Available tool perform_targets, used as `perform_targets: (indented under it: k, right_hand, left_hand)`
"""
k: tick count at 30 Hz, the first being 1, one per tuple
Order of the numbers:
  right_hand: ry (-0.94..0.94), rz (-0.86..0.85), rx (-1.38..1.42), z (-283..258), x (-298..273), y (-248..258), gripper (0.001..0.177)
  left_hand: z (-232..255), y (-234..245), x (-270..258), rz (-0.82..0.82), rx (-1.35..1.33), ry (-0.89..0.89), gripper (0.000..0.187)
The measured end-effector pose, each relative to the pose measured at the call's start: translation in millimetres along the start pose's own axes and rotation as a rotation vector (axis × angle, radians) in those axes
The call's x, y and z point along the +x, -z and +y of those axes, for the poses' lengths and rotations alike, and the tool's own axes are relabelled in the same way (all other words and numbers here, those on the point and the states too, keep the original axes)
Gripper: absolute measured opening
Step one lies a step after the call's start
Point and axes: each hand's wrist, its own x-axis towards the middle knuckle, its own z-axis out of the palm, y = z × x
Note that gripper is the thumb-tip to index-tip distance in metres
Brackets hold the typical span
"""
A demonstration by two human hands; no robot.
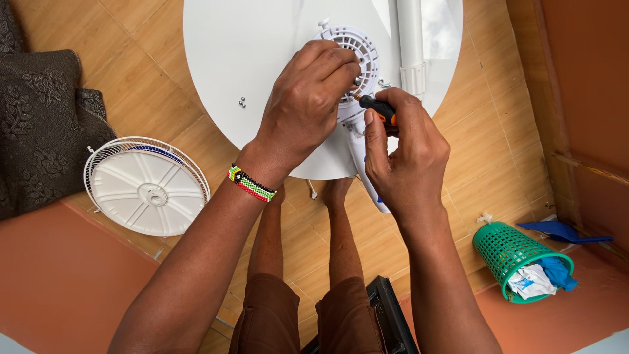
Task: The person assembles a standing electric fan by hand and with a screwdriver. They secure the motor housing to the stand, attach the fan blade, and then mount the front grille, finishing by coiling the power cord.
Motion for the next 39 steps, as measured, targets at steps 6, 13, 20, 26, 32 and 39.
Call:
perform_targets:
  k: [6, 13, 20, 26, 32, 39]
  right_hand:
    - [0.095, -0.078, -0.077, 1, 8, 5, 0.019]
    - [-0.101, -0.186, -0.325, -7, 28, 12, 0.033]
    - [0.202, -0.172, 0.079, -13, 24, 33, 0.029]
    - [-0.01, -0.117, -0.299, -12, 19, 20, 0.019]
    - [0.009, -0.101, -0.165, -19, 20, 18, 0.028]
    - [0.122, -0.065, -0.109, -18, 13, 25, 0.02]
  left_hand:
    - [0, 1, 1, 0.005, 0.005, -0.003, 0.022]
    - [2, -1, 1, 0.005, -0.01, 0.0, 0.022]
    - [1, 1, 2, 0.006, -0.004, -0.005, 0.023]
    - [-2, 1, 2, 0.005, -0.013, 0.006, 0.021]
    - [-4, 1, 1, 0.005, -0.005, 0.007, 0.019]
    - [-5, 1, 1, -0.015, -0.011, 0.023, 0.021]
